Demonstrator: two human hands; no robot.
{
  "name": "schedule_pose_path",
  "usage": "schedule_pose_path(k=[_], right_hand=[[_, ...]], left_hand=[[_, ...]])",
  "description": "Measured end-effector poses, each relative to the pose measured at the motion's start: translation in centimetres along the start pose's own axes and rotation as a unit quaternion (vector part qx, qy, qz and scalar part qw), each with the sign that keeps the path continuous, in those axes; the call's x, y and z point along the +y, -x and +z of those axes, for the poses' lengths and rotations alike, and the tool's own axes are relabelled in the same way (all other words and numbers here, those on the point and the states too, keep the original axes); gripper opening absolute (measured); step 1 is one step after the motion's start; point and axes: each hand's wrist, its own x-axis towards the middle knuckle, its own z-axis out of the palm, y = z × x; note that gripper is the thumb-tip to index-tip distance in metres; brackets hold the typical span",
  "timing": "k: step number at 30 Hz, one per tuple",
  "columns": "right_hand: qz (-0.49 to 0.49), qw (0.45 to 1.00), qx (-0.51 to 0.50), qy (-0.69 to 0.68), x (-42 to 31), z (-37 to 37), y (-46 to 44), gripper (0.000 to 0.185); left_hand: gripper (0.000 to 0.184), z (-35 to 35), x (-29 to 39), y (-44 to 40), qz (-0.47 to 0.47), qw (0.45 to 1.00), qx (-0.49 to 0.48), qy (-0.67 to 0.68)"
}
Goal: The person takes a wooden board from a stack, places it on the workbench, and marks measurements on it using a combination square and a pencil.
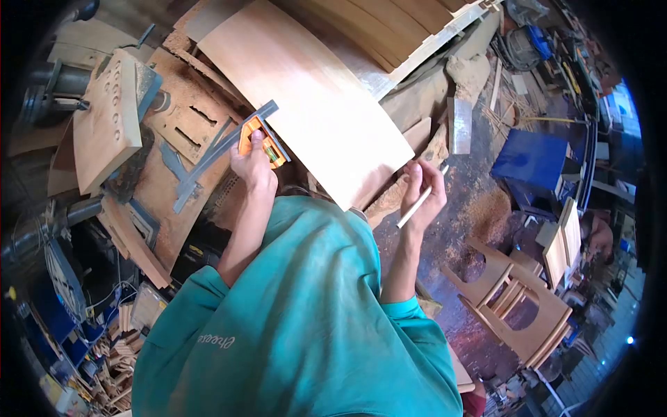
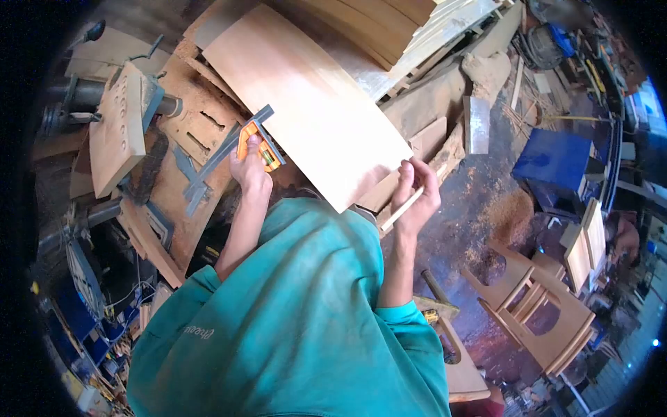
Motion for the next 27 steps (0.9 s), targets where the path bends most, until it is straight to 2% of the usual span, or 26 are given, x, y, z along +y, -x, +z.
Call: schedule_pose_path(k=[5, 7, 9, 11, 12, 13, 15, 17, 19, 20, 21, 23, 25, 27], right_hand=[[0.024, 0.999, -0.032, 0.009, 2.6, -3.1, -0.4, 0.020], [0.026, 0.997, -0.076, -0.015, 3.3, -3.4, -0.5, 0.022], [0.033, 0.994, -0.099, -0.030, 2.2, -3.4, -0.7, 0.024], [0.041, 0.987, -0.112, -0.111, 1.2, -3.7, -0.9, 0.029], [0.045, 0.983, -0.108, -0.140, 1.1, -3.9, -0.8, 0.032], [0.046, 0.983, -0.107, -0.144, 0.7, -4.1, -0.9, 0.032], [0.038, 0.984, -0.102, -0.141, -0.3, -4.4, -1.2, 0.034], [0.030, 0.980, -0.125, -0.153, 0.1, -4.5, -1.3, 0.030], [0.017, 0.957, -0.240, -0.164, -0.4, -4.4, -1.0, 0.027], [0.057, 0.943, -0.272, -0.183, -1.1, -4.5, -0.7, 0.026], [0.057, 0.944, -0.269, -0.184, -1.1, -4.5, -0.3, 0.026], [0.130, 0.912, -0.358, -0.154, -1.0, -4.6, 0.4, 0.026], [0.152, 0.902, -0.368, -0.169, -1.5, -4.7, 0.8, 0.023], [0.255, 0.847, -0.373, -0.278, -0.1, -5.0, 1.9, 0.023]], left_hand=[[0.025, 1.1, -0.6, -0.7, 0.018, 1.000, 0.010, 0.000], [0.026, 1.7, -0.7, -0.1, 0.075, 0.995, 0.057, -0.043], [0.025, 1.8, 0.0, 0.8, 0.081, 0.995, 0.050, -0.027], [0.023, 1.3, 0.9, 2.3, 0.097, 0.995, 0.028, -0.002], [0.022, 0.9, 1.6, 3.3, 0.081, 0.996, -0.012, 0.022], [0.022, 0.5, 2.2, 4.6, 0.085, 0.996, -0.013, 0.020], [0.023, 0.3, 3.7, 7.9, 0.050, 0.990, -0.130, -0.014], [0.025, -0.1, 3.9, 10.1, 0.064, 0.968, -0.237, -0.048], [0.029, 0.9, 4.5, 13.1, 0.075, 0.950, -0.294, -0.071], [0.030, 1.4, 4.3, 14.0, 0.076, 0.943, -0.314, -0.080], [0.032, 1.8, 4.2, 14.7, 0.076, 0.935, -0.334, -0.090], [0.033, 2.4, 4.1, 15.7, 0.057, 0.925, -0.360, -0.107], [0.033, 2.6, 3.9, 16.1, 0.016, 0.905, -0.406, -0.128], [0.032, 1.7, 3.3, 16.0, -0.007, 0.895, -0.418, -0.155]])
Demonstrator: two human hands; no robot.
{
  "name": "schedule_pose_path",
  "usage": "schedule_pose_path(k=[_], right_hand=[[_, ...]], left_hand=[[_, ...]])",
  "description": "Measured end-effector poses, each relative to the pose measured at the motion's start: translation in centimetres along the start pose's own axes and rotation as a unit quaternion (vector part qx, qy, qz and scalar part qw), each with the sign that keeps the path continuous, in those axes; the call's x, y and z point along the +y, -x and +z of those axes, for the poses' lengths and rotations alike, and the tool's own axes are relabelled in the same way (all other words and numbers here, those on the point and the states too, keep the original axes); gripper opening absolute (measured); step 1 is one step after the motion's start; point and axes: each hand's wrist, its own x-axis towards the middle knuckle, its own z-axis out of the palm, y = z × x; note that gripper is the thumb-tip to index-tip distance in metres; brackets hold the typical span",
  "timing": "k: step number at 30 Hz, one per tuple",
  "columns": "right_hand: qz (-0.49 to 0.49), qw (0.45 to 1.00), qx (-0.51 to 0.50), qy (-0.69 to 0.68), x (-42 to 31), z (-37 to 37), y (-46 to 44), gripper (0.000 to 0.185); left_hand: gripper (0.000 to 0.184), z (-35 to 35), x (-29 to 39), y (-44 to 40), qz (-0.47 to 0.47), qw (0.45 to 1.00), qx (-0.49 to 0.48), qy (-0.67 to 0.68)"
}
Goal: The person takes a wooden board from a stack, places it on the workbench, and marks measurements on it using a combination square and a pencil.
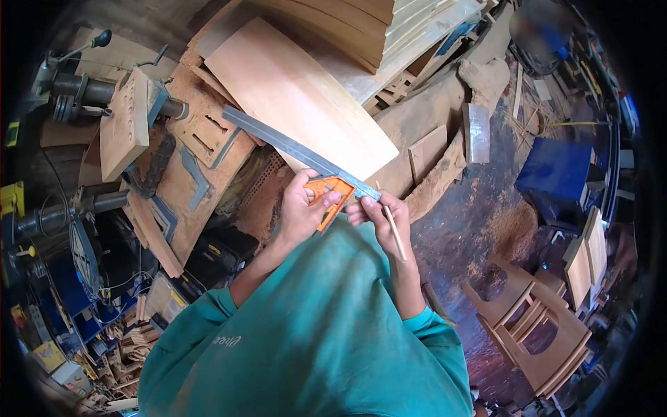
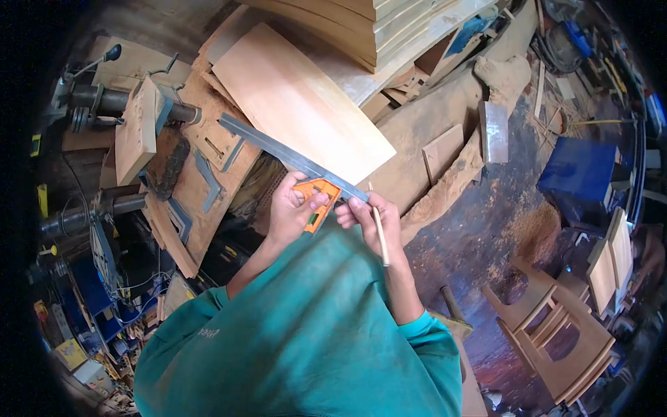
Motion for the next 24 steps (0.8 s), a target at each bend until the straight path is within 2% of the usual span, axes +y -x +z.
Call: schedule_pose_path(k=[2, 4, 6, 10, 12, 13, 15, 20, 24], right_hand=[[0.016, 1.000, 0.015, -0.017, 1.4, -0.2, 0.9, 0.024], [0.060, 0.993, 0.057, -0.081, 3.4, -0.2, 1.9, 0.024], [0.081, 0.988, 0.092, -0.099, 4.7, 0.2, 2.7, 0.023], [0.107, 0.977, 0.134, -0.126, 6.2, 0.9, 3.5, 0.022], [0.085, 0.978, 0.167, -0.089, 5.8, 1.4, 3.4, 0.021], [0.085, 0.977, 0.171, -0.092, 5.9, 1.4, 3.4, 0.021], [0.083, 0.981, 0.176, 0.009, 6.3, 1.3, 3.4, 0.024], [0.101, 0.973, 0.206, 0.038, 7.2, 1.0, 2.5, 0.031], [0.072, 0.978, 0.172, 0.091, 7.3, 1.8, 2.0, 0.043]], left_hand=[[0.032, -0.4, -0.5, 0.1, -0.065, 0.996, -0.038, -0.045], [0.036, -0.9, -1.7, 0.4, -0.069, 0.993, -0.049, -0.077], [0.038, -1.5, -2.4, 0.7, -0.067, 0.983, -0.044, -0.164], [0.040, -2.1, -2.9, 0.6, -0.132, 0.976, -0.058, -0.166], [0.038, -2.1, -3.5, 0.5, -0.095, 0.980, -0.046, -0.166], [0.038, -2.1, -3.6, 0.5, -0.097, 0.980, -0.050, -0.167], [0.040, -2.1, -3.3, 0.5, -0.105, 0.974, -0.049, -0.197], [0.038, -2.2, -2.8, 0.6, -0.136, 0.970, -0.040, -0.198], [0.037, -3.3, -3.1, 0.2, -0.134, 0.971, -0.003, -0.196]])
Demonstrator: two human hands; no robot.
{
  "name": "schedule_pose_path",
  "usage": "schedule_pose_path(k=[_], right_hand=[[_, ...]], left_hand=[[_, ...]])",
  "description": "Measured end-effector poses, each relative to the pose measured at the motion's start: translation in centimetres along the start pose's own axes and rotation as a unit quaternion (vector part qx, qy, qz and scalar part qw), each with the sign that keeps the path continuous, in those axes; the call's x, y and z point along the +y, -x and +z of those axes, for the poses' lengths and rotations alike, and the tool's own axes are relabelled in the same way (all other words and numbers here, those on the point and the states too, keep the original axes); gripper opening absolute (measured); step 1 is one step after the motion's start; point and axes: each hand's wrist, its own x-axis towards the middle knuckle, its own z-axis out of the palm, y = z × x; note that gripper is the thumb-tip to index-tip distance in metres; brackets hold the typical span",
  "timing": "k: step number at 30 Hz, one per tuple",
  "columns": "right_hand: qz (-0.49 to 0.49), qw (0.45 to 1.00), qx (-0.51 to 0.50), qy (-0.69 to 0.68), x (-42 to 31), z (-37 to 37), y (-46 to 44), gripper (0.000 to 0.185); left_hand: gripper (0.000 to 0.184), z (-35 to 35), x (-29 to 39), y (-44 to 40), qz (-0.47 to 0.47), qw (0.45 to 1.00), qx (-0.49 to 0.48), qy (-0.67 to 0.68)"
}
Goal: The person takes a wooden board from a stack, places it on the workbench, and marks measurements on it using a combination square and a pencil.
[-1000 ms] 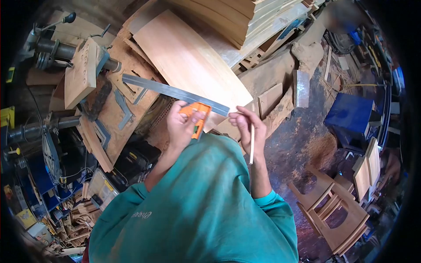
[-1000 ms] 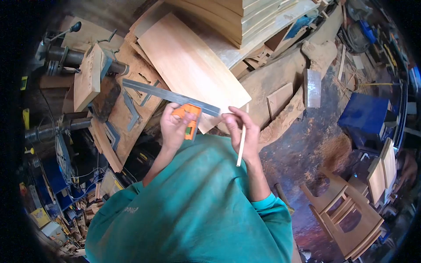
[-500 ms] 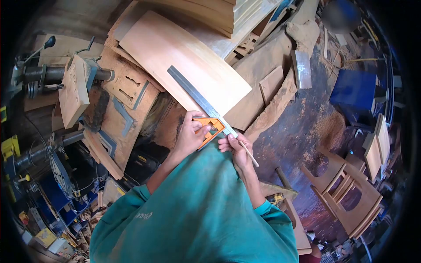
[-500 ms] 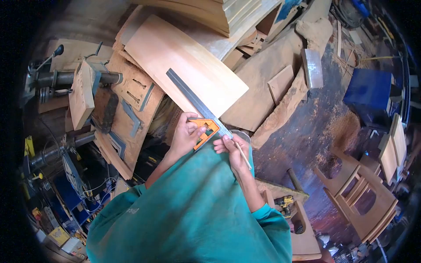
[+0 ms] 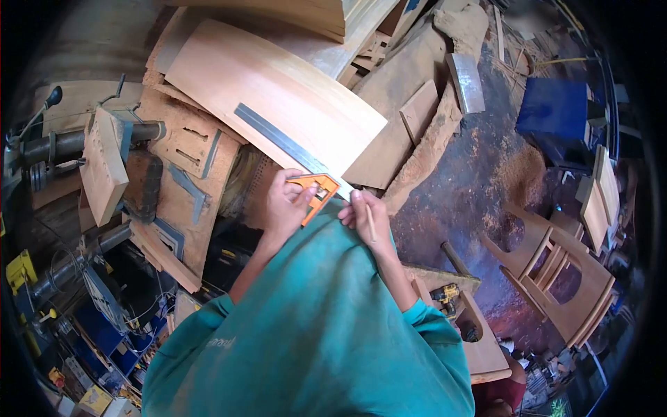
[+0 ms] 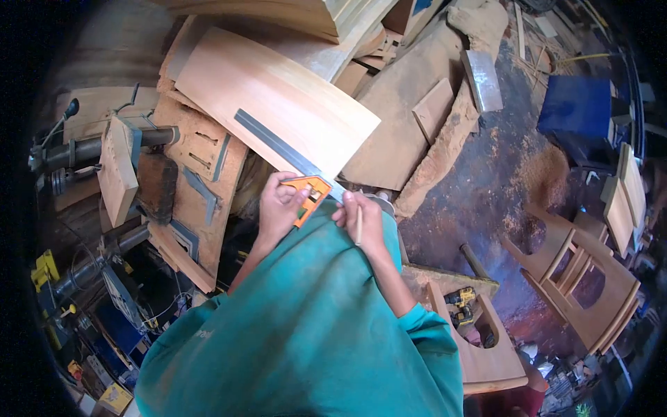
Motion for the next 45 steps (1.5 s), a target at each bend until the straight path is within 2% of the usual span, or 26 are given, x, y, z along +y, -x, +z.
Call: schedule_pose_path(k=[5, 8, 12, 15, 17, 20, 21, 25, 27, 28, 30, 31, 33, 37, 40, 43, 45], right_hand=[[-0.007, 0.999, -0.004, 0.043, 0.2, 0.1, -0.1, 0.042], [-0.004, 1.000, -0.017, 0.025, 0.3, -0.3, -0.4, 0.038], [-0.019, 0.999, -0.022, -0.013, 0.9, -0.1, -0.7, 0.035], [-0.046, 0.997, -0.063, 0.002, 0.4, -0.4, -0.3, 0.032], [-0.052, 0.996, -0.070, 0.003, 0.6, -0.2, -0.3, 0.032], [-0.051, 0.996, -0.068, 0.011, 1.0, 0.3, -0.3, 0.031], [-0.053, 0.996, -0.066, 0.015, 0.9, 0.4, -0.2, 0.031], [-0.052, 0.996, -0.075, 0.008, 0.9, 0.5, -0.3, 0.030], [-0.051, 0.995, -0.080, 0.014, 1.0, 0.6, -0.1, 0.030], [-0.050, 0.996, -0.073, 0.013, 0.9, 0.7, -0.2, 0.030], [-0.048, 0.997, -0.065, 0.011, 0.8, 0.9, -0.3, 0.030], [-0.034, 0.998, -0.053, 0.000, 0.8, 1.0, -0.4, 0.030], [-0.023, 0.999, -0.045, -0.002, 0.8, 1.0, -0.5, 0.030], [-0.053, 0.996, -0.077, 0.002, 0.0, 0.8, 0.0, 0.030], [-0.084, 0.993, -0.083, -0.027, -0.1, 0.8, 0.4, 0.029], [-0.090, 0.989, -0.102, -0.056, -1.5, 0.6, 1.0, 0.028], [-0.094, 0.983, -0.125, -0.093, -2.0, 0.3, 1.2, 0.027]], left_hand=[[0.041, -0.8, -0.3, 0.1, 0.006, 0.999, 0.006, 0.046], [0.041, -0.2, -0.3, 0.5, -0.005, 0.995, 0.053, 0.079], [0.046, -0.7, -0.4, 0.4, -0.014, 0.995, 0.036, 0.088], [0.051, -0.8, -0.1, 0.4, -0.005, 0.998, 0.021, 0.052], [0.058, -0.7, -0.2, 0.7, 0.022, 0.989, 0.073, -0.128], [0.060, -1.0, -1.2, 0.3, 0.078, 0.981, 0.069, -0.162], [0.057, -0.7, -0.2, 0.7, 0.006, 0.996, 0.049, -0.070], [0.057, -1.2, 0.0, 0.2, -0.024, 0.998, 0.019, -0.053], [0.058, -1.5, -1.0, -0.1, 0.002, 0.999, 0.000, 0.033], [0.058, -1.7, -1.3, 0.0, 0.002, 0.999, 0.000, 0.034], [0.058, -2.0, 0.0, 0.5, -0.015, 0.996, -0.002, -0.087], [0.058, -1.9, -0.3, 0.5, -0.015, 0.996, -0.003, -0.088], [0.057, -1.8, -1.1, 0.7, 0.028, 0.999, 0.004, -0.023], [0.057, -2.2, -0.8, 0.8, -0.014, 0.998, -0.031, 0.050], [0.054, -2.4, -0.8, 1.4, 0.015, 0.996, -0.017, 0.084], [0.043, -2.9, 0.7, 1.9, 0.082, 0.978, -0.032, 0.191], [0.041, -3.7, 1.5, 1.8, 0.087, 0.968, -0.064, 0.228]])
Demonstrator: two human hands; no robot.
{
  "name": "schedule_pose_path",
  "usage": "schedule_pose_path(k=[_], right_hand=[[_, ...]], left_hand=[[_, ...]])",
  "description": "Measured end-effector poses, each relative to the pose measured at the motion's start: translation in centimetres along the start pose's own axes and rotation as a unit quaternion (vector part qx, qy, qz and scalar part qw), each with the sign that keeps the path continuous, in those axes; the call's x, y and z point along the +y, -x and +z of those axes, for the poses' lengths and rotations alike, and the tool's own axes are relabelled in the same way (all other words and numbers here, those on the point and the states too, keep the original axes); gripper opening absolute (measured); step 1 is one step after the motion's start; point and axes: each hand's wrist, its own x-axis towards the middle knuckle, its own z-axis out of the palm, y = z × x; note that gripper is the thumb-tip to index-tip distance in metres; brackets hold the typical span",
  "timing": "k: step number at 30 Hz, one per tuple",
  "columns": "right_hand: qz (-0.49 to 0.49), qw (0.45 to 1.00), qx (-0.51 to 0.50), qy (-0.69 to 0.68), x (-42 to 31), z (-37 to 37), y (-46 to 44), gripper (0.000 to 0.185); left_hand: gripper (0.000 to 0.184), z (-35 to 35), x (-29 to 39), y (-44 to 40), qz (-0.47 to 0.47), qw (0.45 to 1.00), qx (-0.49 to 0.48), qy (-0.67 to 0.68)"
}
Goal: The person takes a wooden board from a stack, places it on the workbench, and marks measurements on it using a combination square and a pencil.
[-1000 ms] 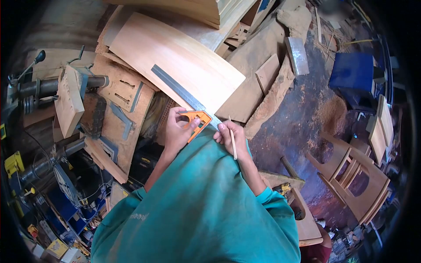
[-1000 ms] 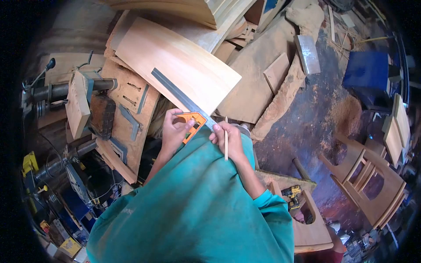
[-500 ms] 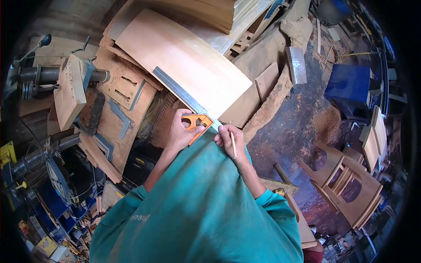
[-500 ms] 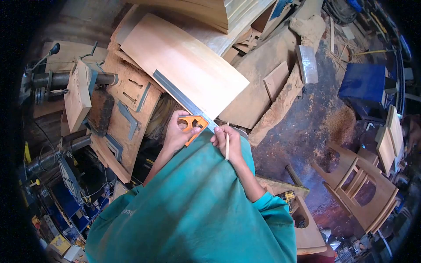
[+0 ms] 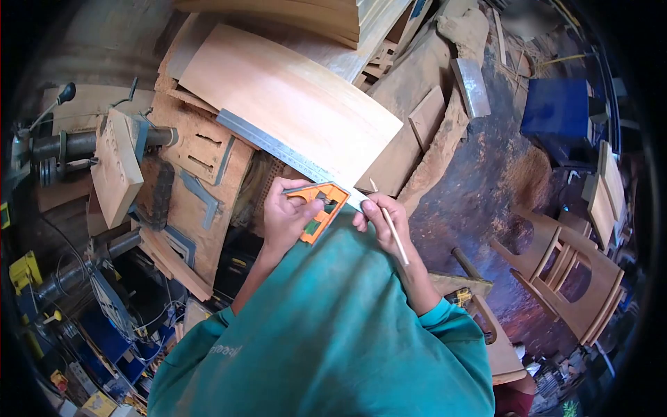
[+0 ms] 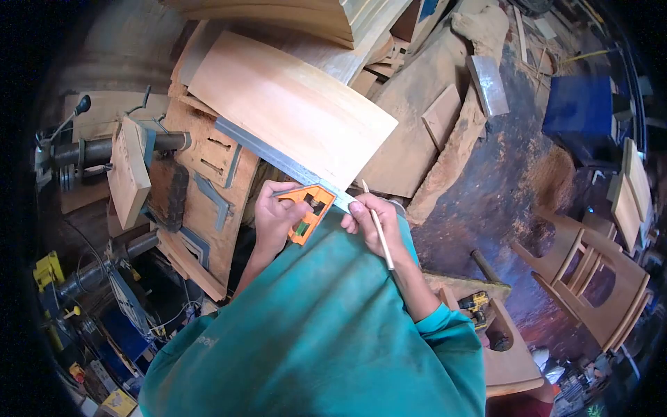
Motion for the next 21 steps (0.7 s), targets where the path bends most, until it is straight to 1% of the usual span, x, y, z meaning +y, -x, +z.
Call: schedule_pose_path(k=[1, 2, 3, 5, 6, 7, 8, 9, 10, 11, 12, 13, 14, 15, 17, 19, 20, 21], right_hand=[[-0.002, 1.000, 0.003, -0.002, -0.2, -0.2, 0.0, 0.027], [-0.006, 1.000, -0.014, -0.017, -0.4, -0.5, -0.1, 0.026], [-0.011, 0.999, -0.031, -0.031, -0.6, -0.7, -0.3, 0.026], [-0.028, 0.998, -0.042, -0.022, -1.1, -0.8, -0.6, 0.025], [-0.051, 0.998, -0.046, -0.013, -1.1, -0.7, -0.9, 0.026], [-0.074, 0.996, -0.051, -0.004, -1.2, -0.6, -1.1, 0.026], [-0.074, 0.996, -0.051, -0.004, -1.5, -0.5, -1.0, 0.026], [-0.072, 0.996, -0.039, 0.037, -2.1, -0.3, -0.8, 0.025], [-0.071, 0.994, -0.028, 0.079, -2.9, -0.1, -0.6, 0.024], [-0.073, 0.994, -0.028, 0.079, -4.0, 0.0, -0.5, 0.024], [-0.149, 0.951, -0.004, 0.270, -5.5, 0.2, -0.3, 0.024], [-0.217, 0.867, 0.021, 0.448, -7.0, 0.3, 0.1, 0.024], [-0.154, 0.862, 0.047, 0.481, -8.4, 0.3, 0.8, 0.029], [-0.152, 0.862, 0.047, 0.481, -9.1, 0.1, 0.8, 0.029], [-0.234, 0.843, 0.153, 0.460, -10.1, -0.4, 0.7, 0.034], [-0.213, 0.849, 0.160, 0.455, -10.9, -1.1, 0.5, 0.035], [-0.241, 0.818, 0.180, 0.490, -10.6, -1.3, 0.1, 0.033], [-0.242, 0.819, 0.179, 0.489, -10.7, -1.3, -0.2, 0.033]], left_hand=[[0.039, 0.0, 0.6, -0.1, 0.002, 0.999, -0.026, 0.045], [0.042, 0.3, 1.5, -0.2, -0.004, 0.997, -0.035, 0.073], [0.042, 0.6, 2.4, -0.4, -0.004, 0.997, -0.037, 0.072], [0.044, 1.2, 3.6, -0.8, -0.049, 0.990, -0.078, 0.103], [0.040, 1.5, 3.8, -0.8, -0.082, 0.992, -0.075, 0.059], [0.040, 1.6, 3.6, -0.8, -0.082, 0.992, -0.076, 0.059], [0.035, 1.6, 3.3, -0.7, -0.076, 0.993, -0.083, 0.022], [0.030, 1.7, 3.1, -0.6, -0.070, 0.993, -0.090, -0.015], [0.023, 2.0, 3.3, -0.2, -0.079, 0.995, -0.064, 0.008], [0.023, 2.3, 3.5, 0.3, -0.077, 0.995, -0.064, 0.008], [0.022, 2.6, 3.8, 0.7, -0.087, 0.994, -0.035, 0.048], [0.020, 2.7, 3.9, 1.0, -0.099, 0.991, -0.005, 0.088], [0.024, 1.9, 3.4, 1.3, -0.100, 0.994, -0.017, 0.051], [0.024, 1.5, 3.8, 1.2, -0.102, 0.993, -0.017, 0.051], [0.024, 1.0, 4.6, 1.0, -0.083, 0.993, -0.082, -0.034], [0.025, 1.1, 4.7, 0.9, -0.066, 0.993, -0.083, -0.046], [0.026, 1.2, 4.7, 0.7, -0.052, 0.992, -0.093, -0.061], [0.026, 1.4, 4.8, 0.5, -0.051, 0.993, -0.091, -0.062]])
